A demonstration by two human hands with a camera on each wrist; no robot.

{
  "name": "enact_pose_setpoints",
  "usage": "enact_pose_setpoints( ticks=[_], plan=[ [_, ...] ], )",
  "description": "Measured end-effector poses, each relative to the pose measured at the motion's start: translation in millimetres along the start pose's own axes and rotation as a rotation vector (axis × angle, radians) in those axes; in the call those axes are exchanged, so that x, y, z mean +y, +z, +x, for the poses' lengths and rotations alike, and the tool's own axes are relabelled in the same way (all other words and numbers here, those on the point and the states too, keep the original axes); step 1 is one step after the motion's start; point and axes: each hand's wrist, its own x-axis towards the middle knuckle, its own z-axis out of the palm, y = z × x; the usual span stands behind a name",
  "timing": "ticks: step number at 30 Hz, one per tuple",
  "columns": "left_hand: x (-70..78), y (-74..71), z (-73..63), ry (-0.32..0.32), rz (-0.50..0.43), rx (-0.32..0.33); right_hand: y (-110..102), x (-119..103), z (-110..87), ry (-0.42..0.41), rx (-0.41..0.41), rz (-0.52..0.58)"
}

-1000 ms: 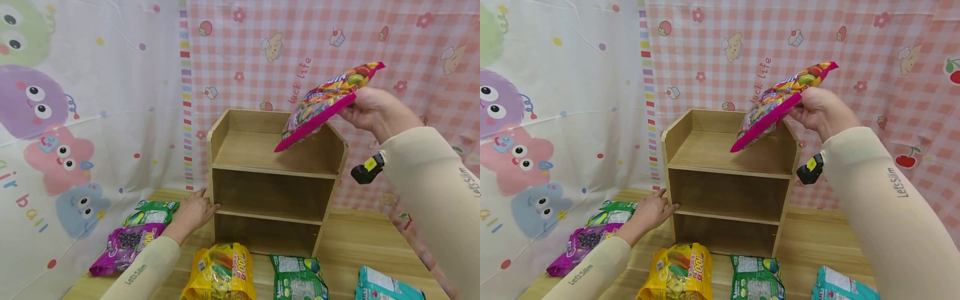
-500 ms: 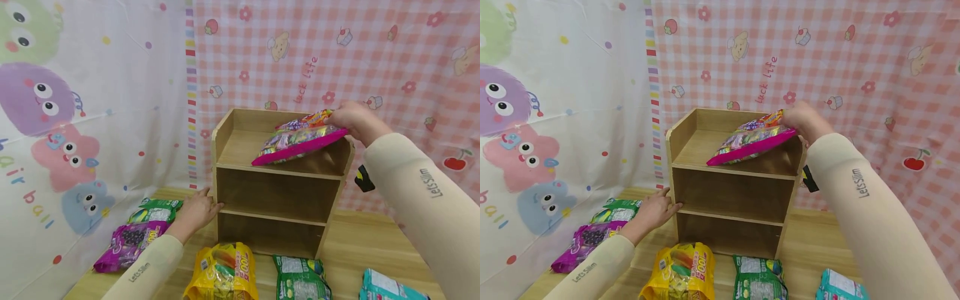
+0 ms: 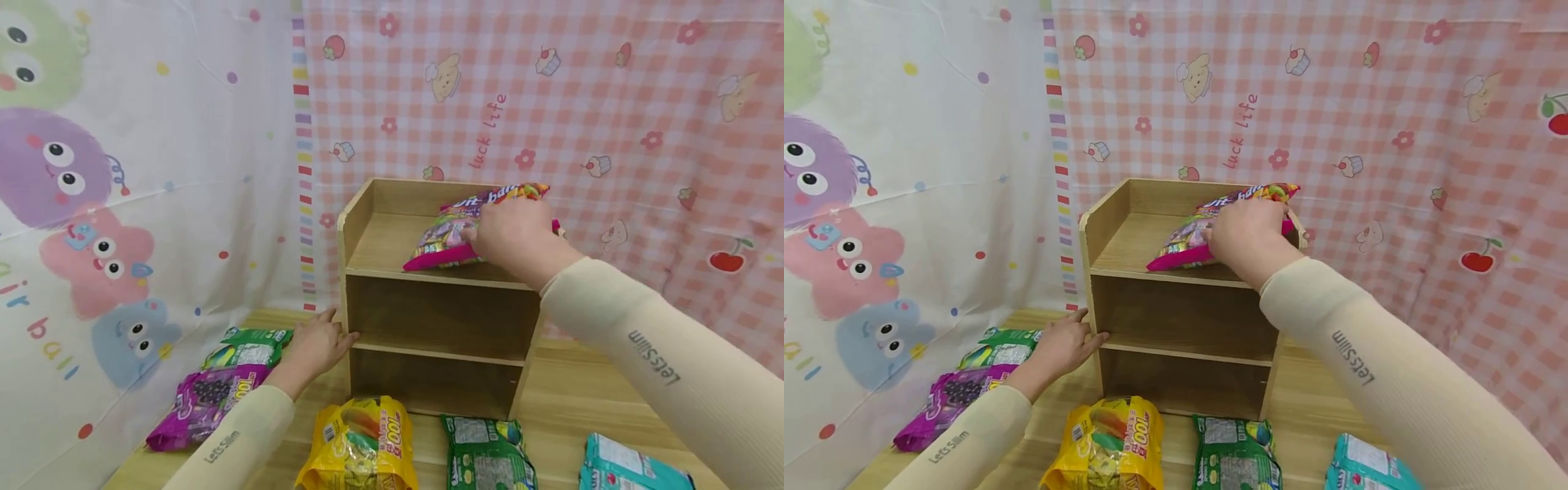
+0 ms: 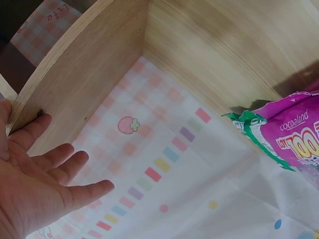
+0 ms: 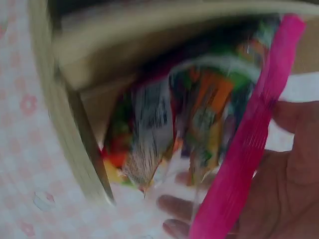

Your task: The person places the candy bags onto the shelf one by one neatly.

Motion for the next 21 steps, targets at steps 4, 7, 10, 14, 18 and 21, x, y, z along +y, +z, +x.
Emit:
enact_pose_setpoints(
  ticks=[4, 7, 10, 14, 18, 21],
  plan=[
    [-1.7, 0.1, -1.3, 0.004, -0.002, -0.001, 21.4, -1.1, -0.8, -0.001, -0.078, 0.079],
    [-2.4, -1.5, -1.3, 0.006, 0.003, 0.000, 35.0, 3.8, 1.9, -0.022, -0.116, 0.161],
    [-3.1, -3.2, -0.4, 0.002, 0.010, 0.000, 47.8, 5.0, 4.2, -0.043, -0.099, 0.233],
    [-4.6, -2.3, -0.4, 0.000, 0.019, 0.001, 64.6, 1.3, 1.5, -0.046, -0.070, 0.291],
    [-3.8, 0.3, -1.4, 0.008, 0.032, 0.007, 68.2, 0.5, -5.4, -0.039, -0.103, 0.326],
    [-2.5, 1.1, -1.4, 0.018, 0.036, 0.015, 59.9, -1.4, -9.5, -0.008, -0.103, 0.342]
  ],
)
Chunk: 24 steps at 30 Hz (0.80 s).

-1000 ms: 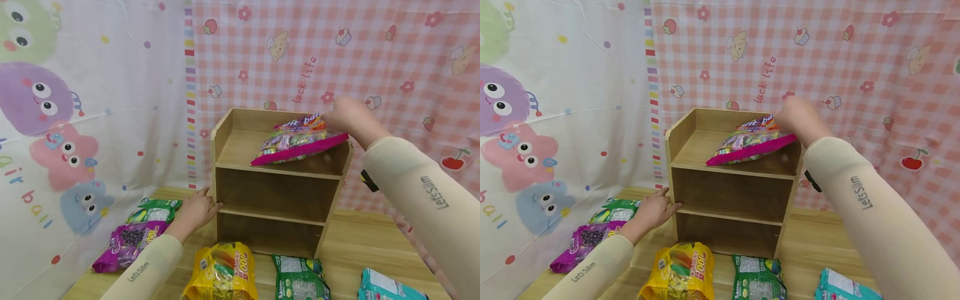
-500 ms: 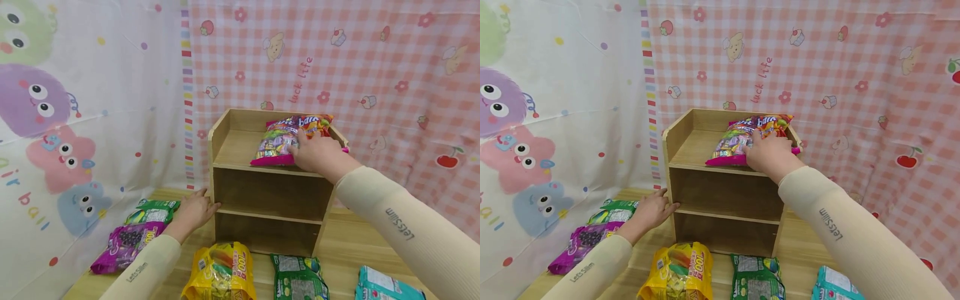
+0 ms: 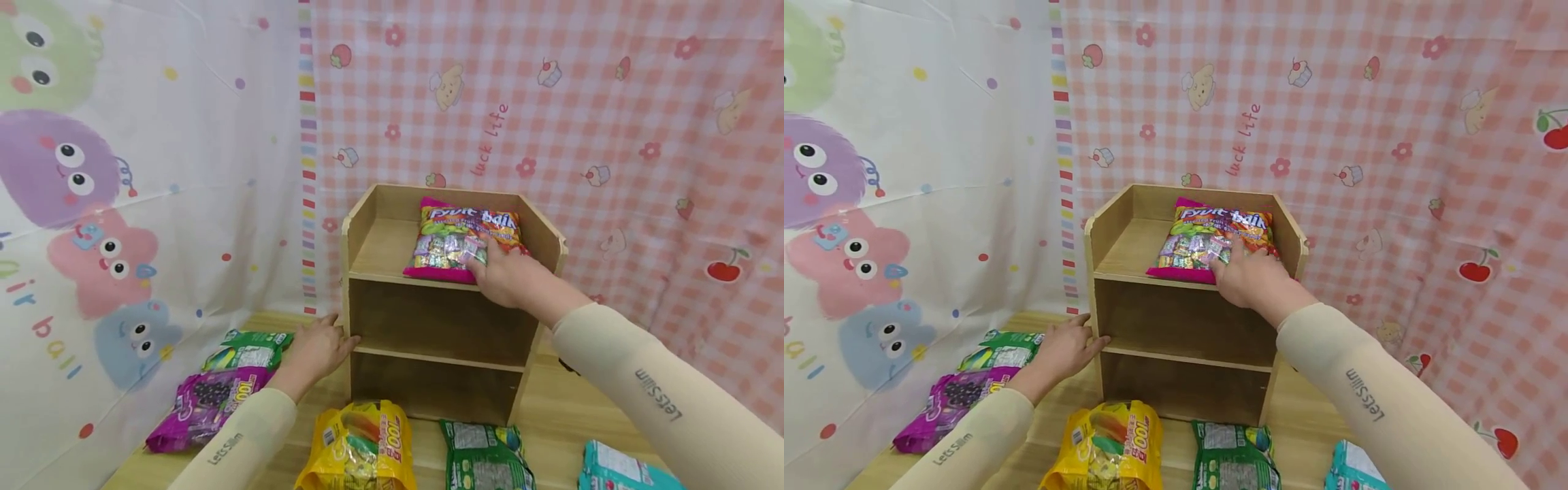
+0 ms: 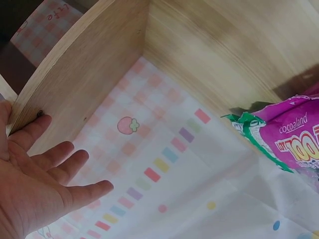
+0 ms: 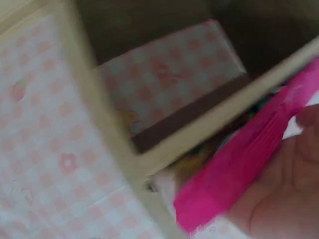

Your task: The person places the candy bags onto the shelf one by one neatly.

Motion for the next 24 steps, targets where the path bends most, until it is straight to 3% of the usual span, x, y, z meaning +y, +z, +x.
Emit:
enact_pose_setpoints(
  ticks=[6, 13, 19, 24],
  plan=[
    [0.0, 2.6, -2.2, -0.007, -0.009, 0.006, 5.0, -13.5, 4.1, 0.019, 0.024, 0.002],
    [1.6, 1.0, -3.2, -0.013, -0.017, 0.002, 12.2, -2.4, 11.3, -0.035, 0.023, 0.025],
    [3.0, 0.3, -2.5, -0.020, -0.014, -0.023, 13.3, -15.4, 3.3, -0.158, 0.060, -0.112],
    [2.9, 0.5, -0.8, -0.024, -0.020, -0.015, 18.9, -18.1, 4.6, -0.187, 0.144, -0.168]
  ],
)
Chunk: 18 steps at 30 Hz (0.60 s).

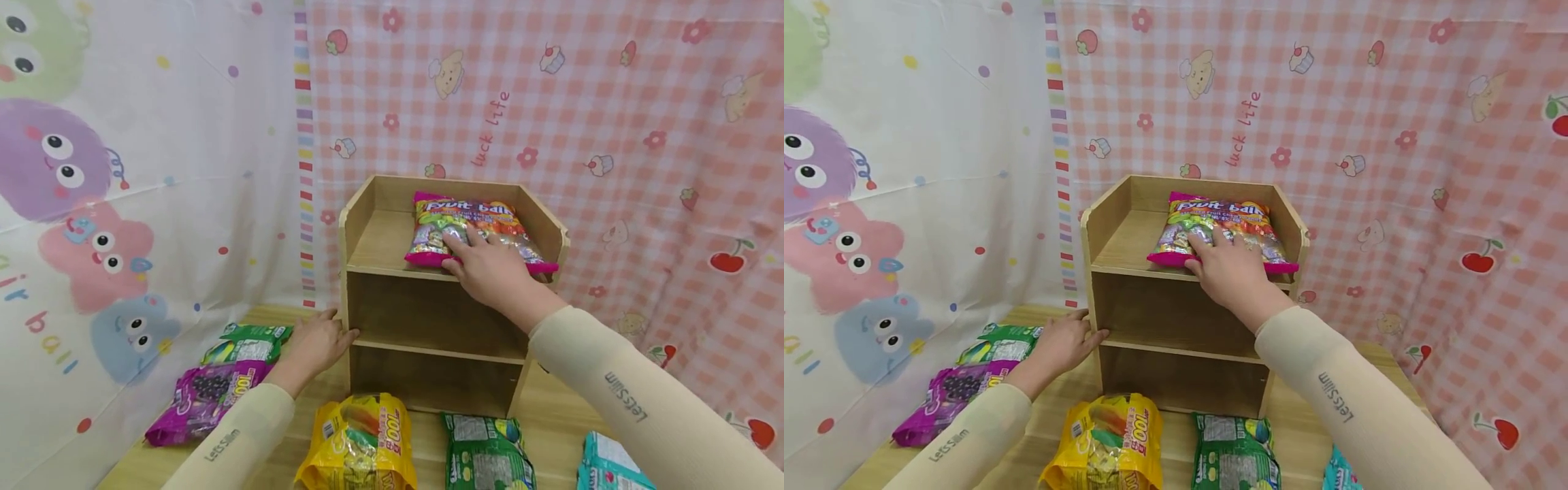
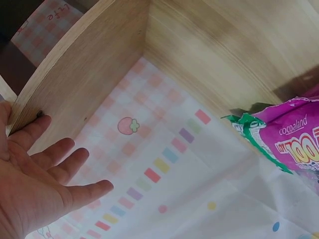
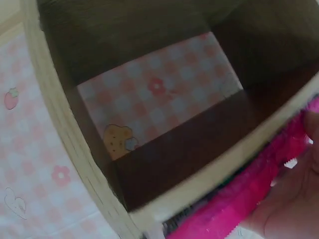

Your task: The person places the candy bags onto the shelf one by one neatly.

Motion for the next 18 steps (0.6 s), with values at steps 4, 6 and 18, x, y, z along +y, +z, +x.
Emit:
enact_pose_setpoints(
  ticks=[4, 6, 18],
  plan=[
    [-0.3, 0.4, -0.4, 0.006, 0.002, -0.001, 7.5, 0.2, -1.1, -0.009, 0.016, -0.012],
    [-0.5, 1.1, -0.7, 0.007, 0.003, -0.003, 10.1, 1.1, -3.8, -0.014, 0.032, -0.017],
    [-0.2, 0.6, -1.1, 0.012, 0.002, 0.015, 11.2, 12.5, -7.1, -0.104, 0.238, -0.025]
  ],
)
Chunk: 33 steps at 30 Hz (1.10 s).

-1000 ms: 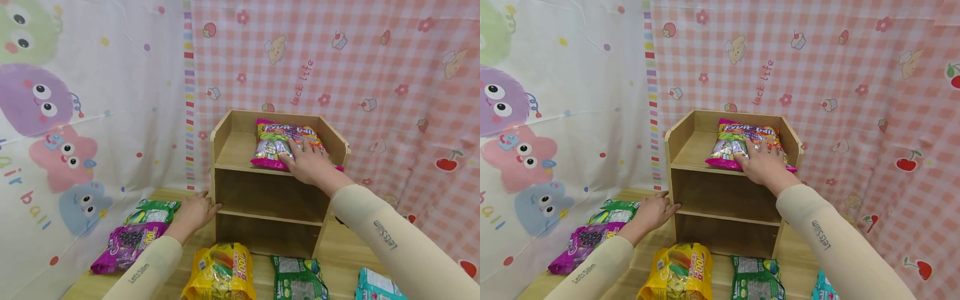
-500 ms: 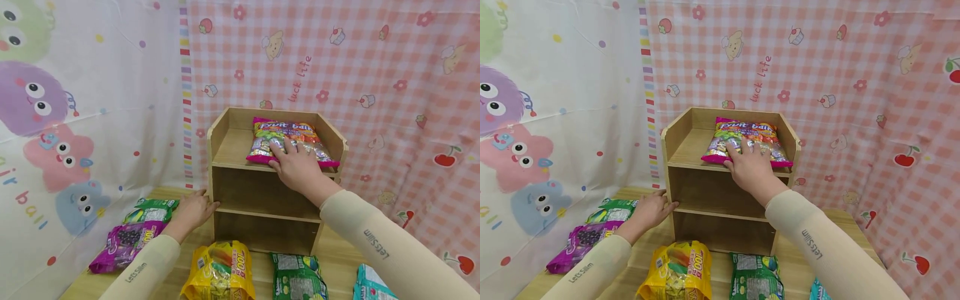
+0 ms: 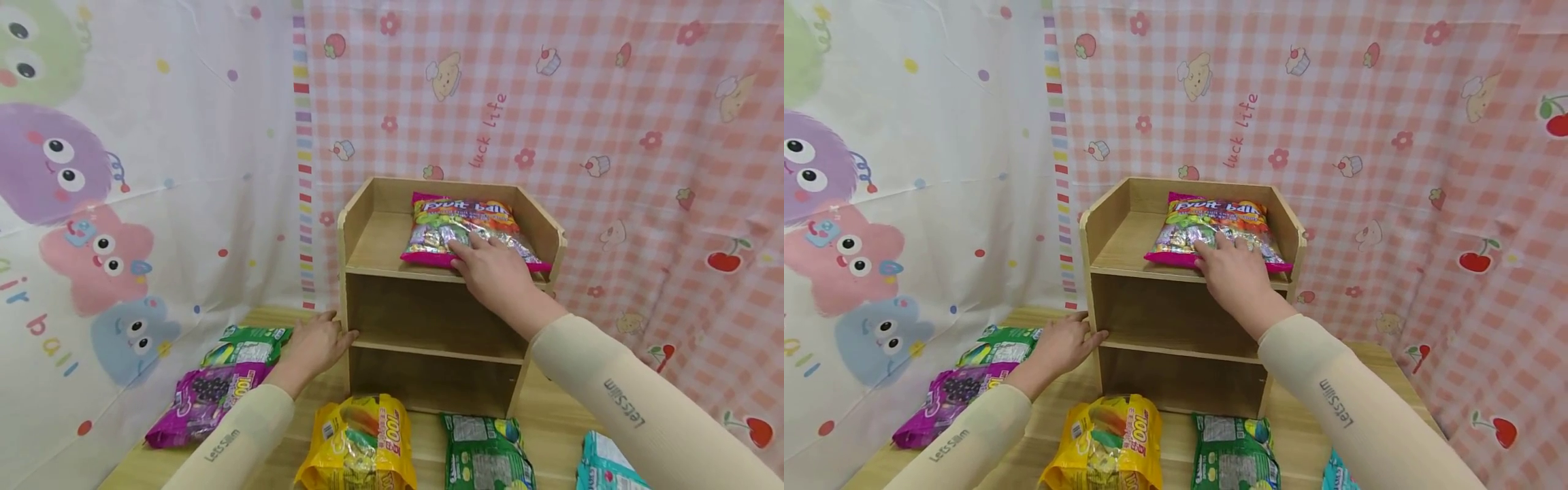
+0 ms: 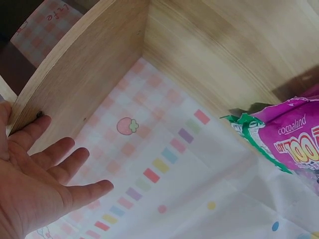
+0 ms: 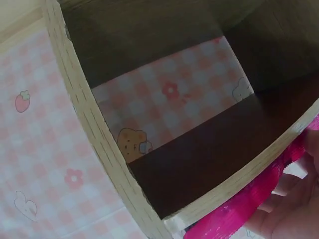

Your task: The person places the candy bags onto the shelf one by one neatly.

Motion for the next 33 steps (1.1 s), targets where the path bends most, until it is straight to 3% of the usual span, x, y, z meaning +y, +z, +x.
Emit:
enact_pose_setpoints(
  ticks=[3, 11, 16, 22, 28, 33],
  plan=[
    [-0.2, 1.3, -0.5, -0.002, 0.000, -0.007, 0.1, 2.5, -2.9, -0.007, -0.009, 0.002],
    [0.6, -0.7, 0.7, -0.019, -0.014, -0.021, 0.2, 14.9, -10.8, 0.010, 0.136, 0.045],
    [-1.1, -0.7, -0.4, -0.023, -0.030, -0.032, 1.6, 13.7, -8.1, 0.004, 0.100, 0.015],
    [-1.3, 1.4, -1.1, -0.027, -0.030, -0.041, -5.9, 6.2, -24.3, 0.064, 0.050, -0.076],
    [0.3, -0.7, 0.7, -0.031, -0.024, -0.031, -4.5, 3.4, -36.3, 0.016, 0.112, -0.141],
    [1.6, -1.6, 1.0, -0.027, -0.018, -0.032, -6.7, 7.4, -39.2, -0.007, 0.133, -0.095]
  ],
)
